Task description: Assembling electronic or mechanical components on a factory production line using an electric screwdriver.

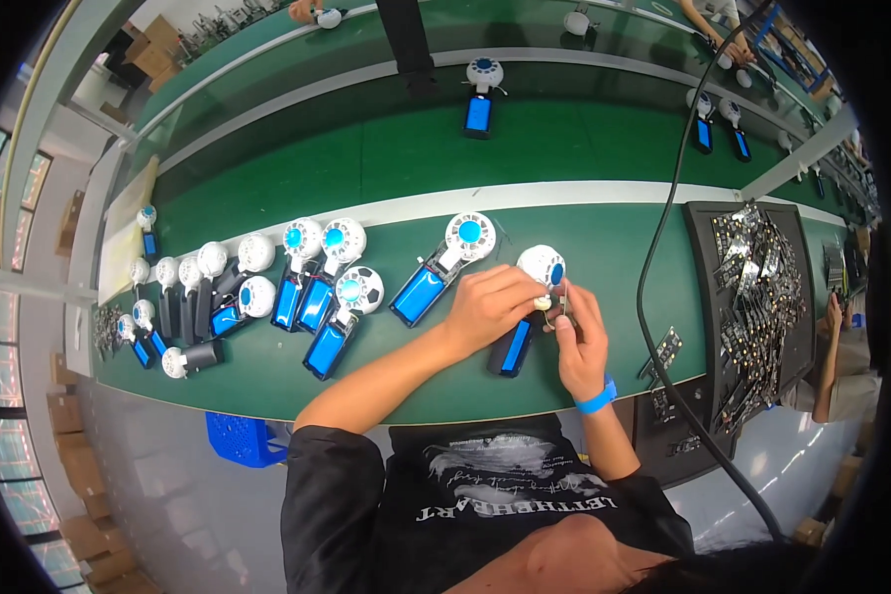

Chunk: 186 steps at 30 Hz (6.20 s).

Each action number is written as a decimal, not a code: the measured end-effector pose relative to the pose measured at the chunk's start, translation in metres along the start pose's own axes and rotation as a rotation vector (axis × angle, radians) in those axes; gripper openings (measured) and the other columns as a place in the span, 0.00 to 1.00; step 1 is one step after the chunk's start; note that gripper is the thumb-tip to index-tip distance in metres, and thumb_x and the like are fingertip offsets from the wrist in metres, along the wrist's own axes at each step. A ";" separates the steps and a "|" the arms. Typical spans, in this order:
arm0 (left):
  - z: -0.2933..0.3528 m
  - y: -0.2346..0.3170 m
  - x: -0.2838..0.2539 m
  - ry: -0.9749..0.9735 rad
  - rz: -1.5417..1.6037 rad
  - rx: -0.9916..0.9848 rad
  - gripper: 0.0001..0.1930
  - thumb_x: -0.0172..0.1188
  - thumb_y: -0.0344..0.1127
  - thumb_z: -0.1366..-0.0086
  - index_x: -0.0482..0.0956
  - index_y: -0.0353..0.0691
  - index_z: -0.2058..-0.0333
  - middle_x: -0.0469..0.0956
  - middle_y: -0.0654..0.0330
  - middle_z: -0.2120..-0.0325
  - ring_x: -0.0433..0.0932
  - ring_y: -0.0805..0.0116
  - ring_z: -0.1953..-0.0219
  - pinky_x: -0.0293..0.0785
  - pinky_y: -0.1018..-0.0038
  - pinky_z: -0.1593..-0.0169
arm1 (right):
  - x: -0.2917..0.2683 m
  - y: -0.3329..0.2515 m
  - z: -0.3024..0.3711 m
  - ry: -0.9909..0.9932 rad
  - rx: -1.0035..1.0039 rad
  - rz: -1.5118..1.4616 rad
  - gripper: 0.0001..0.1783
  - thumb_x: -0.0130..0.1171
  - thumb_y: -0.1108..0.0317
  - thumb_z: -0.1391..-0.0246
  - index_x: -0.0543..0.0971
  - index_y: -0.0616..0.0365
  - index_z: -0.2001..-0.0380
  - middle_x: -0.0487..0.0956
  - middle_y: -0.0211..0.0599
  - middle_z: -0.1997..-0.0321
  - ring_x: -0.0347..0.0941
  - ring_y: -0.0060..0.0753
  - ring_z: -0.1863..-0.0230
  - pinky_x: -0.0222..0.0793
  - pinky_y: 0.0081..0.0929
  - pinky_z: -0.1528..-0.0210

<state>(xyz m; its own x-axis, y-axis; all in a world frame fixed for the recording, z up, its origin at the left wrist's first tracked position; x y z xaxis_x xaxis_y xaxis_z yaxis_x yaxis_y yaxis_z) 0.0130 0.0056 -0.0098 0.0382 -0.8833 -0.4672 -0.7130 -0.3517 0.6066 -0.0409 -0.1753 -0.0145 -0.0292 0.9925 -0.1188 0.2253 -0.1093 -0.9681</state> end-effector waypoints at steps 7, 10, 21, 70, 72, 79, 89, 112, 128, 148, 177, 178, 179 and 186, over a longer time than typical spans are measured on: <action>-0.004 0.011 -0.001 -0.053 -0.190 0.116 0.08 0.69 0.30 0.50 0.83 0.45 0.69 0.78 0.68 0.73 0.80 0.68 0.69 0.75 0.72 0.70 | 0.000 -0.004 0.002 -0.011 -0.084 0.221 0.24 0.54 0.80 0.38 0.75 0.65 0.38 0.73 0.47 0.44 0.76 0.35 0.52 0.74 0.27 0.53; -0.008 0.017 -0.004 -0.072 -0.258 0.134 0.08 0.69 0.29 0.51 0.84 0.45 0.70 0.78 0.68 0.74 0.79 0.69 0.71 0.73 0.73 0.72 | 0.001 -0.005 0.000 -0.006 -0.217 0.323 0.25 0.55 0.80 0.39 0.75 0.66 0.38 0.74 0.48 0.45 0.76 0.39 0.53 0.73 0.29 0.52; -0.013 0.036 0.004 -0.175 -0.466 0.131 0.03 0.64 0.35 0.49 0.79 0.47 0.74 0.71 0.69 0.78 0.75 0.69 0.71 0.69 0.72 0.70 | -0.013 -0.010 0.008 -0.105 0.022 0.232 0.24 0.51 0.79 0.36 0.74 0.67 0.37 0.74 0.46 0.51 0.74 0.39 0.57 0.72 0.31 0.55; -0.129 -0.261 -0.153 -0.135 -0.585 -0.631 0.27 0.63 0.55 0.40 0.84 0.31 0.62 0.82 0.39 0.61 0.83 0.41 0.56 0.79 0.53 0.52 | -0.250 0.103 0.042 -0.256 -0.281 1.131 0.20 0.53 0.76 0.38 0.74 0.64 0.42 0.78 0.53 0.43 0.75 0.49 0.41 0.70 0.38 0.38; -0.145 -0.203 -0.117 -0.196 -0.448 -0.598 0.25 0.64 0.53 0.41 0.83 0.30 0.64 0.82 0.39 0.63 0.83 0.40 0.58 0.79 0.52 0.54 | -0.235 0.064 0.037 -0.447 -0.718 1.338 0.21 0.60 0.77 0.45 0.76 0.65 0.47 0.77 0.54 0.42 0.74 0.56 0.41 0.70 0.41 0.38; -0.086 -0.014 -0.009 -0.205 0.070 -0.252 0.16 0.61 0.35 0.39 0.74 0.38 0.53 0.80 0.48 0.58 0.80 0.44 0.51 0.75 0.54 0.48 | -0.203 -0.009 0.033 -0.312 -0.240 1.220 0.24 0.66 0.76 0.54 0.75 0.67 0.51 0.74 0.56 0.41 0.72 0.62 0.44 0.71 0.50 0.43; -0.006 -0.002 0.033 -0.335 0.299 -0.330 0.18 0.61 0.28 0.36 0.77 0.39 0.46 0.85 0.54 0.58 0.83 0.57 0.55 0.78 0.64 0.49 | -0.113 0.014 0.050 0.080 0.088 -0.059 0.24 0.54 0.70 0.34 0.66 0.63 0.37 0.78 0.40 0.57 0.74 0.29 0.58 0.71 0.28 0.51; -0.007 -0.001 0.009 -0.246 0.177 -0.230 0.12 0.67 0.24 0.45 0.87 0.38 0.61 0.83 0.62 0.65 0.79 0.63 0.60 0.76 0.70 0.58 | -0.020 0.010 0.024 0.002 0.059 -0.026 0.30 0.49 0.74 0.34 0.64 0.67 0.30 0.78 0.37 0.55 0.72 0.23 0.62 0.71 0.22 0.56; -0.007 0.020 0.013 -0.156 0.023 -0.114 0.07 0.69 0.26 0.48 0.86 0.42 0.69 0.82 0.65 0.69 0.80 0.64 0.68 0.78 0.68 0.67 | -0.011 -0.004 0.031 0.065 0.028 0.232 0.26 0.51 0.76 0.37 0.71 0.65 0.35 0.78 0.37 0.60 0.73 0.23 0.69 0.71 0.23 0.65; -0.001 0.019 0.015 -0.123 0.095 -0.038 0.07 0.69 0.27 0.49 0.85 0.43 0.69 0.83 0.65 0.68 0.81 0.63 0.68 0.78 0.68 0.67 | -0.006 -0.016 0.041 0.126 0.081 0.234 0.26 0.56 0.77 0.41 0.74 0.63 0.37 0.75 0.43 0.66 0.73 0.37 0.71 0.70 0.31 0.66; -0.072 0.018 0.062 -0.603 -0.157 0.100 0.15 0.67 0.49 0.43 0.86 0.45 0.65 0.82 0.55 0.60 0.82 0.50 0.60 0.80 0.55 0.56 | -0.129 -0.045 0.022 -0.249 -0.153 0.647 0.27 0.58 0.75 0.43 0.75 0.58 0.38 0.79 0.49 0.54 0.76 0.55 0.53 0.73 0.40 0.48; -0.081 0.011 0.067 -0.774 -0.278 0.018 0.17 0.64 0.52 0.41 0.86 0.45 0.64 0.83 0.53 0.60 0.82 0.48 0.60 0.80 0.54 0.58 | -0.143 -0.054 0.021 -0.147 -0.130 0.808 0.27 0.59 0.76 0.44 0.76 0.58 0.39 0.79 0.50 0.51 0.75 0.55 0.49 0.72 0.40 0.45; -0.089 0.008 0.068 -0.732 -0.308 -0.006 0.17 0.64 0.52 0.41 0.86 0.45 0.64 0.83 0.53 0.60 0.82 0.48 0.60 0.80 0.54 0.58 | -0.163 -0.058 0.021 -0.043 -0.116 0.961 0.27 0.59 0.77 0.45 0.76 0.58 0.40 0.79 0.51 0.48 0.75 0.56 0.46 0.71 0.41 0.42; -0.186 -0.112 -0.044 -0.067 -0.393 -0.470 0.24 0.58 0.56 0.37 0.86 0.39 0.75 0.83 0.48 0.74 0.85 0.48 0.66 0.80 0.54 0.62 | -0.312 -0.004 0.059 0.217 0.040 1.492 0.33 0.62 0.81 0.54 0.74 0.60 0.40 0.72 0.47 0.36 0.66 0.57 0.36 0.66 0.45 0.35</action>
<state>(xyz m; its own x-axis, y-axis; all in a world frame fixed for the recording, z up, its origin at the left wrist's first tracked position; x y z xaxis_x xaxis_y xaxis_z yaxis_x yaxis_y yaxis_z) 0.2216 0.0265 0.0627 0.1808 -0.6442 -0.7432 -0.2692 -0.7592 0.5926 -0.0902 -0.4876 0.0130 0.3374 -0.0387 -0.9406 -0.1088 -0.9941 0.0019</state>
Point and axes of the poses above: each hand's wrist, its own z-axis away from the middle knuckle, its own x-axis out of the palm, y = z × x, the point moved 1 cm from there along -z, towards the middle knuckle
